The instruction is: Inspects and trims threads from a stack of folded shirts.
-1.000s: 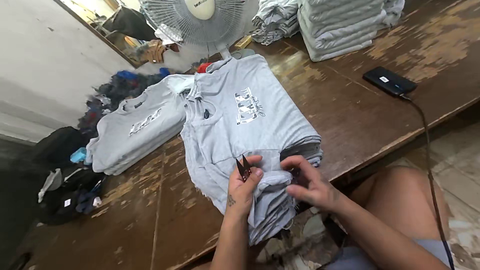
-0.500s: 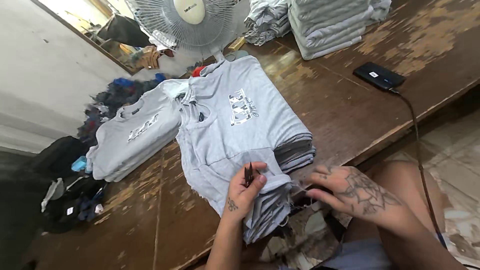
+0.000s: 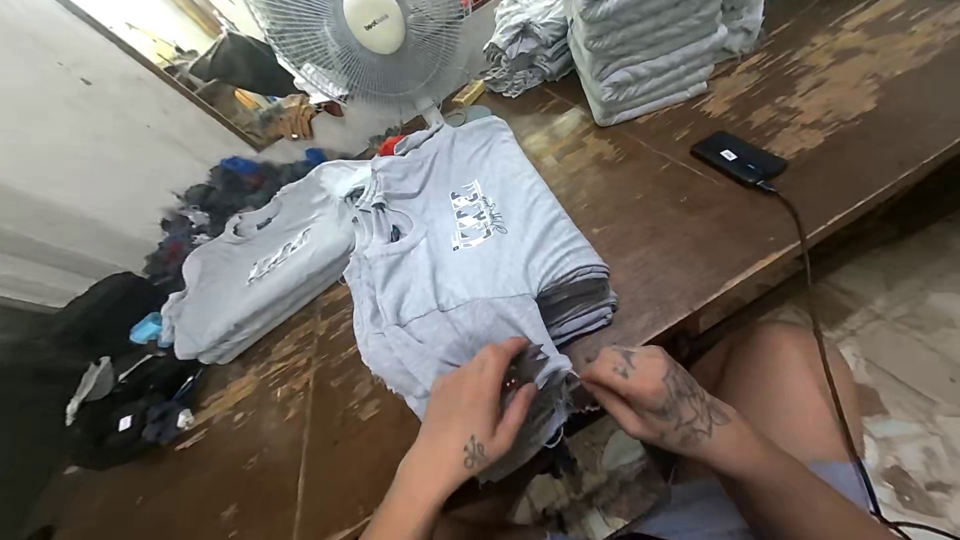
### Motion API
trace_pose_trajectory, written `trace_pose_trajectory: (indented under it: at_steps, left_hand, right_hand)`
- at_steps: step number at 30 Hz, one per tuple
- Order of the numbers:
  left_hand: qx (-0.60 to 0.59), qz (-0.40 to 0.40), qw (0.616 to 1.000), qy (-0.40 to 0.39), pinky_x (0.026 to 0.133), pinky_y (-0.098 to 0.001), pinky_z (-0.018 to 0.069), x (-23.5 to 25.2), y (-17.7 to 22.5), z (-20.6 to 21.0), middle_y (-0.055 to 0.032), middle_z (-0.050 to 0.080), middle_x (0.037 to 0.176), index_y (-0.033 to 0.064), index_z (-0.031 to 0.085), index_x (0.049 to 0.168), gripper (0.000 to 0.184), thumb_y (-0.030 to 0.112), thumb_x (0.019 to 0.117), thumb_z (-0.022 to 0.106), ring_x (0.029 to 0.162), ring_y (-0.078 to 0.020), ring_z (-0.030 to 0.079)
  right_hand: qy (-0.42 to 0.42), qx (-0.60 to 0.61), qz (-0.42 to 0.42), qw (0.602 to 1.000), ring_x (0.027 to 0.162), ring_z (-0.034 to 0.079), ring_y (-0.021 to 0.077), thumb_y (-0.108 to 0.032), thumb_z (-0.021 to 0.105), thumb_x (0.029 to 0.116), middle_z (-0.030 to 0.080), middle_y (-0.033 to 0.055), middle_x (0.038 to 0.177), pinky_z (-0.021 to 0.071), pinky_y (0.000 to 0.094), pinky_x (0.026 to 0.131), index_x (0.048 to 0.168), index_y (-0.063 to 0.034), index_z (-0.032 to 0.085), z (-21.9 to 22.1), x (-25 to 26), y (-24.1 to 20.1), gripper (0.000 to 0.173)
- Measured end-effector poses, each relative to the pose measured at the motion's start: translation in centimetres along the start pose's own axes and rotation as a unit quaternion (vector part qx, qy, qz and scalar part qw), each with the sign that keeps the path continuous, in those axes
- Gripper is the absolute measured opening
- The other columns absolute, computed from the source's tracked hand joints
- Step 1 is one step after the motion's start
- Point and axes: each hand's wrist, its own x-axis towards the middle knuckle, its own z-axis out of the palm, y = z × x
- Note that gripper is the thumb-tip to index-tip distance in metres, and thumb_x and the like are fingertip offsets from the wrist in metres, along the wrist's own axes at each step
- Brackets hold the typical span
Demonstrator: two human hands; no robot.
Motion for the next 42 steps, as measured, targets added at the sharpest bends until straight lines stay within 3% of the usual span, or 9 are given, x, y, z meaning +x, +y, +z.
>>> trace_pose_trajectory:
  at_steps: [8, 16, 22, 24, 26, 29, 34, 36, 42]
  left_hand:
    - [0.203, 0.145, 0.968, 0.020, 0.045, -0.0366, 0.0434, 1.2, 3.4, -3.3, -0.0053, 0.064, 0.071, 0.0112, 0.074, 0.100, 0.021, 0.009, 0.0914, 0.054, 0.056, -0.0244, 0.061]
    - [0.224, 0.125, 0.966, 0.035, 0.044, -0.0364, 0.0420, 0.5, 3.2, -2.5, -0.0063, 0.060, 0.069, 0.0107, 0.075, 0.104, 0.025, 0.009, 0.0905, 0.054, 0.052, -0.0245, 0.058]
    - [0.026, -0.016, 0.998, 0.049, 0.044, -0.0388, 0.0472, -2.5, 0.3, -1.2, -0.0043, 0.062, 0.070, 0.0055, 0.066, 0.109, 0.047, 0.049, 0.0924, 0.063, 0.052, -0.0186, 0.058]
    - [-0.057, -0.042, 0.997, -0.018, 0.047, -0.0433, 0.0522, -4.0, -1.6, -1.7, -0.0035, 0.064, 0.068, 0.0074, 0.068, 0.098, 0.031, 0.036, 0.0876, 0.071, 0.054, -0.0189, 0.063]
    - [-0.221, -0.111, 0.961, 0.126, 0.058, -0.0216, 0.0531, -5.7, -4.1, -2.4, 0.0083, 0.062, 0.071, 0.0131, 0.064, 0.093, 0.015, 0.028, 0.0967, 0.065, 0.062, -0.0004, 0.060]
    - [-0.371, -0.188, 0.741, 0.527, 0.045, -0.0163, 0.0466, -3.9, -4.4, -2.7, 0.0151, 0.051, 0.057, 0.0193, 0.047, 0.094, 0.014, 0.015, 0.1074, 0.044, 0.047, 0.0017, 0.051]
    - [-0.186, -0.078, 0.969, 0.144, 0.051, -0.0216, 0.0471, -5.8, -1.9, 0.6, 0.0056, 0.059, 0.071, 0.0125, 0.067, 0.113, 0.041, 0.047, 0.0913, 0.070, 0.057, -0.0015, 0.054]
    - [-0.122, -0.043, 0.991, 0.025, 0.054, -0.0405, 0.0566, -6.0, -2.0, 1.9, -0.0043, 0.070, 0.075, 0.0067, 0.072, 0.105, 0.029, 0.030, 0.0880, 0.072, 0.060, -0.0162, 0.067]
    - [-0.157, -0.017, 0.984, 0.084, 0.059, -0.0215, 0.0532, -7.9, -3.5, 2.3, -0.0012, 0.067, 0.077, 0.0102, 0.068, 0.097, 0.019, 0.026, 0.1007, 0.058, 0.065, -0.0052, 0.062]
  right_hand:
    - [0.063, -0.016, -0.009, 0.998, 0.055, 0.058, 0.0174, -0.013, 0.057, 0.0911, 0.057, 0.0058, 0.061, 0.0461, 0.0298, 0.049, 0.074, -0.0056, 0.065, 0.5, 0.5, -1.3, 0.020]
    - [0.072, 0.081, -0.023, 0.994, 0.060, 0.062, 0.0146, -0.012, 0.058, 0.0922, 0.063, 0.0063, 0.065, 0.0510, 0.0257, 0.056, 0.077, -0.0044, 0.066, 1.5, 0.7, -1.8, 0.018]
    - [-0.128, 0.111, -0.050, 0.984, 0.071, 0.070, 0.0156, -0.027, 0.064, 0.0962, 0.071, 0.0037, 0.082, 0.0574, 0.0314, 0.062, 0.098, -0.0096, 0.074, 0.9, -1.1, -1.6, 0.020]
    - [-0.126, 0.088, -0.032, 0.988, 0.067, 0.071, 0.0162, -0.022, 0.063, 0.0950, 0.072, 0.0035, 0.077, 0.0586, 0.0341, 0.060, 0.093, -0.0093, 0.074, 0.9, -1.2, -0.7, 0.017]
    - [-0.112, 0.074, -0.025, 0.991, 0.059, 0.067, 0.0154, -0.023, 0.060, 0.0956, 0.067, 0.0029, 0.067, 0.0550, 0.0336, 0.053, 0.082, -0.0089, 0.070, 0.6, -1.0, 0.1, 0.022]
    - [-0.069, 0.057, -0.014, 0.996, 0.053, 0.060, 0.0146, -0.031, 0.062, 0.0951, 0.059, 0.0027, 0.059, 0.0483, 0.0313, 0.048, 0.070, -0.0094, 0.063, 0.6, -0.5, 0.3, 0.033]
    - [-0.031, 0.038, 0.016, 0.999, 0.081, 0.070, 0.0220, -0.031, 0.062, 0.0982, 0.072, 0.0098, 0.088, 0.0584, 0.0354, 0.074, 0.102, -0.0059, 0.074, 1.2, 1.9, 0.4, 0.028]
    - [-0.044, 0.043, 0.025, 0.998, 0.093, 0.072, 0.0256, -0.030, 0.065, 0.0966, 0.074, 0.0131, 0.101, 0.0597, 0.0389, 0.083, 0.118, -0.0046, 0.072, 2.4, 2.1, 0.6, 0.034]
    - [-0.139, 0.093, -0.035, 0.985, 0.070, 0.070, 0.0140, -0.020, 0.060, 0.0966, 0.071, 0.0040, 0.076, 0.0587, 0.0296, 0.067, 0.085, -0.0087, 0.074, 0.8, 0.0, 1.3, 0.021]
